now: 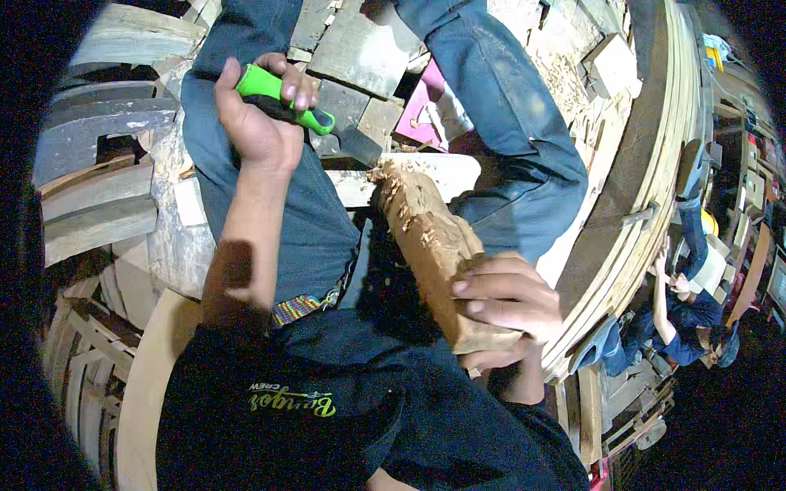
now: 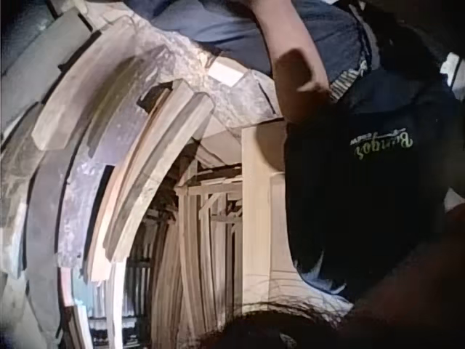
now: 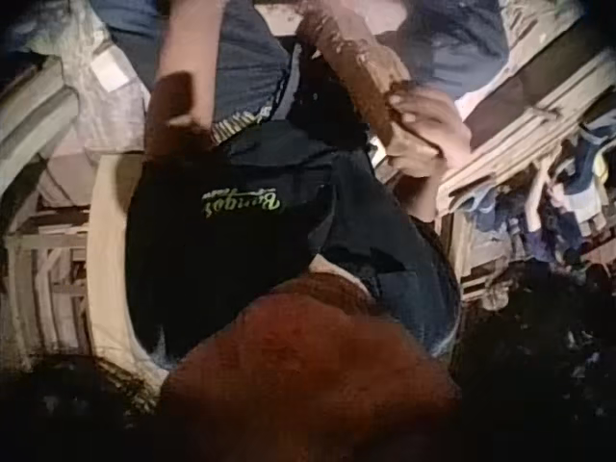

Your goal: The person is carving a small piece of wood with a wood-carving tool while sitting on the floor in a workshop.

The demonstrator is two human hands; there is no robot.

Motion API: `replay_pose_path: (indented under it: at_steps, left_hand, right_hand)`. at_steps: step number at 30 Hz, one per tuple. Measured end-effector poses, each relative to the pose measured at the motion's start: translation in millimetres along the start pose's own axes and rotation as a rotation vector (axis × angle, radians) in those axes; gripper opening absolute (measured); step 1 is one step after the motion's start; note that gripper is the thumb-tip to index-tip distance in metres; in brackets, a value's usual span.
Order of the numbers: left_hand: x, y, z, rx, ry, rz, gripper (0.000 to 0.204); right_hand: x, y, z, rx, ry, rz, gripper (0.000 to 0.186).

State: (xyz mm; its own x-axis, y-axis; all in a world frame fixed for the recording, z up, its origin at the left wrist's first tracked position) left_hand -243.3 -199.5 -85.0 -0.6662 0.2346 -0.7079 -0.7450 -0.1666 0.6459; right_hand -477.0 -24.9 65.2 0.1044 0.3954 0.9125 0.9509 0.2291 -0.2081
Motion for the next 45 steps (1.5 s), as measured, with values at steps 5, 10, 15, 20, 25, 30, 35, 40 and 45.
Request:
replay_pose_path:
  at_steps: [5, 10, 15, 20, 25, 30, 35, 40, 45]
  left_hand:
    - [1, -1, -3, 0.017, 0.004, 0.002, 0.051]
    - [2, -1, -1, 0.013, 0.003, -0.001, 0.052]
    - [2, -3, -1, 0.008, 0.001, 0.009, 0.052]
    - [-1, -1, -2, 0.026, 0.017, -0.003, 0.052]
    - [0, 1, -3, 0.053, -0.015, 0.015, 0.052]
    - [-3, 18, 14, 0.205, 0.013, 0.028, 0.052]
    - [-32, 50, 67, 0.646, 0.252, 0.069, 0.052]
    - [-41, 34, 105, 1.013, 0.275, 0.322, 0.043]
    - [17, 68, 97, 0.617, 0.153, -0.381, 0.058]
  right_hand:
    - [0, 26, -16, 0.201, 0.012, 0.019, 0.047]
    - [0, 37, -37, 0.208, -0.029, 0.009, 0.045]
    - [-3, 39, -28, 0.193, 0.055, -0.130, 0.041]
    - [7, 31, -20, 0.047, -0.003, -0.106, 0.030]
    - [2, 37, -14, -0.007, 0.069, -0.036, 0.033]
    - [7, 45, -24, 0.020, 0.178, 0.057, 0.033]
    - [8, 46, -21, -0.057, 0.215, 0.154, 0.032]
    - [8, 48, -23, -0.111, 0.222, 0.111, 0.033]
    - [3, 48, -20, -0.112, 0.247, 0.119, 0.037]
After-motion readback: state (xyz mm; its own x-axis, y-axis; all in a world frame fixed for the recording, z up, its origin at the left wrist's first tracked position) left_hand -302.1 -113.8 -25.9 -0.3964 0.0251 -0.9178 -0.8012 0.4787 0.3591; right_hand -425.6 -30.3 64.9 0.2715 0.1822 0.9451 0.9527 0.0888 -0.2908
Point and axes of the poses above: each hand's wrist, its own z-axis away from the middle knuckle, its own y-axis out of the palm, x = y × z, the point moved 6 cm from there along -z, towards the middle knuckle, and after that the axes turned 8 degrees about -z, right-handed, at the moved point
